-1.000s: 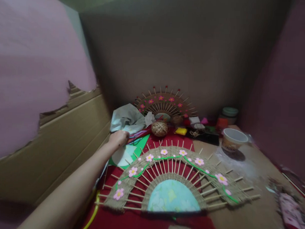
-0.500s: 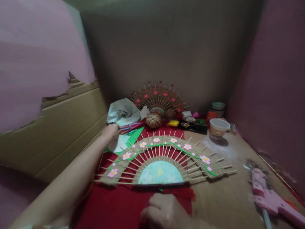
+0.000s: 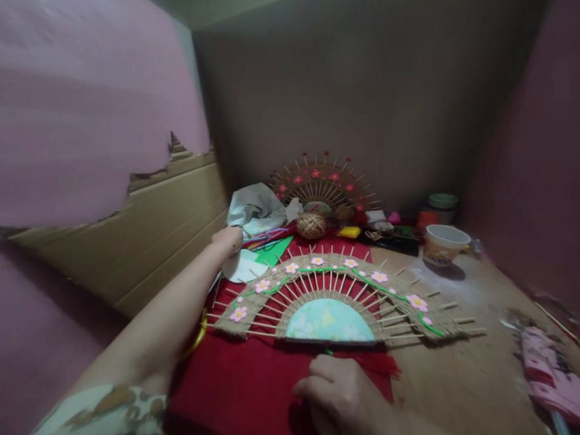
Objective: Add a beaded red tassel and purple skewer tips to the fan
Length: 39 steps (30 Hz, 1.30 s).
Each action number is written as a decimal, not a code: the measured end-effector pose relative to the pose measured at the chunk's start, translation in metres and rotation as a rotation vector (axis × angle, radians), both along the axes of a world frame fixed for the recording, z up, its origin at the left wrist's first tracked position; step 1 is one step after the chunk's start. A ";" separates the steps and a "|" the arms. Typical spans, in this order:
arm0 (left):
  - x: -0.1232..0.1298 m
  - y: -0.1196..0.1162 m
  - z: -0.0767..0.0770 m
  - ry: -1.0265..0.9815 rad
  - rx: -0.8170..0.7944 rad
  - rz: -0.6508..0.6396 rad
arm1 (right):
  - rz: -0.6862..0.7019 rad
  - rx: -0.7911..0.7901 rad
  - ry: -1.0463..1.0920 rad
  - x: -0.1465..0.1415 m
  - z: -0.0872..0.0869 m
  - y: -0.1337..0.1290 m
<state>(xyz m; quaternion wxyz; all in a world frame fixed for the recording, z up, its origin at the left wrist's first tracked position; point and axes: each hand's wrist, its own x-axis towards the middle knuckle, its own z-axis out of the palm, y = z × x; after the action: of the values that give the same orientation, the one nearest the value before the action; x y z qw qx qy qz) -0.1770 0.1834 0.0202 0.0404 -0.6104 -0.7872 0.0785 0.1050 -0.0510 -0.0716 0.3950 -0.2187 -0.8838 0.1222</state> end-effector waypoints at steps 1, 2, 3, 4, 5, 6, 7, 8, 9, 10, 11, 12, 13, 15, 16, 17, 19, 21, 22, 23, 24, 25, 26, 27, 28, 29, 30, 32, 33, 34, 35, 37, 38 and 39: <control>-0.002 0.001 -0.001 -0.008 -0.032 0.002 | 0.001 -0.014 -0.010 0.001 0.001 -0.001; -0.004 0.002 -0.002 -0.017 -0.062 -0.003 | 0.005 -0.028 -0.016 0.001 0.002 -0.001; -0.006 0.003 -0.003 -0.026 -0.090 -0.011 | 0.007 -0.042 -0.016 0.002 0.003 -0.002; -0.007 0.003 -0.004 -0.034 -0.114 -0.019 | 0.008 -0.056 -0.011 0.003 0.005 -0.003; -0.008 0.002 -0.006 -0.042 -0.134 -0.027 | 0.012 -0.070 -0.005 0.003 0.006 -0.004; -0.009 0.000 -0.007 -0.051 -0.151 -0.032 | 0.015 -0.083 0.003 0.003 0.008 -0.005; -0.010 -0.002 -0.008 -0.061 -0.165 -0.035 | 0.020 -0.095 0.013 0.004 0.010 -0.006; -0.012 -0.005 -0.009 -0.074 -0.178 -0.037 | 0.020 -0.109 0.017 0.004 0.011 -0.007; -0.013 -0.008 -0.009 -0.089 -0.190 -0.040 | 0.024 -0.121 0.018 0.004 0.012 -0.008; -0.014 -0.011 -0.009 -0.105 -0.201 -0.044 | 0.027 -0.132 0.018 0.004 0.013 -0.008; -0.016 -0.015 -0.009 -0.122 -0.212 -0.051 | 0.026 -0.139 0.018 0.004 0.013 -0.008; -0.018 -0.019 -0.008 -0.139 -0.222 -0.058 | 0.027 -0.144 0.015 0.004 0.012 -0.008; -0.020 -0.022 -0.007 -0.155 -0.231 -0.067 | 0.026 -0.147 0.011 0.004 0.012 -0.008; -0.023 -0.027 -0.004 -0.182 -0.240 -0.087 | 0.019 -0.148 0.009 0.004 0.010 -0.008; -0.024 -0.029 -0.003 -0.189 -0.237 -0.096 | 0.017 -0.145 0.008 0.004 0.009 -0.008; -0.024 -0.030 -0.003 -0.193 -0.228 -0.105 | 0.017 -0.141 0.008 0.004 0.009 -0.007; -0.025 -0.031 -0.003 -0.190 -0.194 -0.123 | 0.014 -0.132 0.010 0.004 0.008 -0.008; -0.024 -0.030 -0.004 -0.174 -0.149 -0.133 | 0.015 -0.122 0.014 0.004 0.008 -0.008; -0.023 -0.030 -0.005 -0.166 -0.125 -0.135 | 0.013 -0.118 0.015 0.004 0.007 -0.008; -0.022 -0.028 -0.006 -0.158 -0.098 -0.135 | 0.011 -0.113 0.017 0.004 0.007 -0.009; -0.022 -0.027 -0.007 -0.150 -0.068 -0.133 | 0.010 -0.113 0.015 0.004 0.007 -0.009; -0.021 -0.025 -0.007 -0.141 -0.035 -0.130 | 0.009 -0.117 0.013 0.004 0.008 -0.009; -0.020 -0.024 -0.008 -0.133 0.003 -0.125 | 0.007 -0.127 0.009 0.004 0.008 -0.009; -0.019 -0.022 -0.008 -0.123 0.046 -0.118 | 0.006 -0.137 0.005 0.004 0.009 -0.010; -0.018 -0.021 -0.007 -0.112 0.092 -0.111 | 0.007 -0.146 0.000 0.004 0.010 -0.010; -0.017 -0.019 -0.007 -0.102 0.137 -0.108 | 0.008 -0.154 -0.005 0.004 0.011 -0.010; -0.016 -0.018 -0.007 -0.094 0.181 -0.110 | 0.009 -0.153 -0.004 0.004 0.012 -0.011; -0.011 -0.015 -0.008 -0.082 0.247 -0.141 | 0.014 -0.137 0.002 0.004 0.013 -0.011; -0.008 -0.014 -0.009 -0.080 0.266 -0.174 | 0.010 -0.133 0.003 0.005 0.014 -0.011; -0.004 -0.012 -0.011 -0.081 0.275 -0.217 | 0.005 -0.132 -0.001 0.005 0.014 -0.011; 0.000 -0.010 -0.012 -0.087 0.276 -0.268 | 0.001 -0.128 -0.007 0.005 0.013 -0.011; 0.009 -0.004 -0.016 -0.110 0.263 -0.369 | -0.006 -0.112 -0.017 0.005 0.010 -0.009; 0.014 0.000 -0.018 -0.126 0.256 -0.409 | -0.007 -0.090 -0.019 0.005 0.008 -0.008; 0.018 0.003 -0.020 -0.144 0.250 -0.437 | -0.007 -0.058 -0.018 0.005 0.007 -0.007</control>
<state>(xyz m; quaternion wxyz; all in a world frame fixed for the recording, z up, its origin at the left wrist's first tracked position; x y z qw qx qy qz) -0.1589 0.1869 0.0003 0.0754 -0.7601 -0.6412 -0.0738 0.1103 -0.0575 -0.0647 0.3811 -0.2340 -0.8827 0.1444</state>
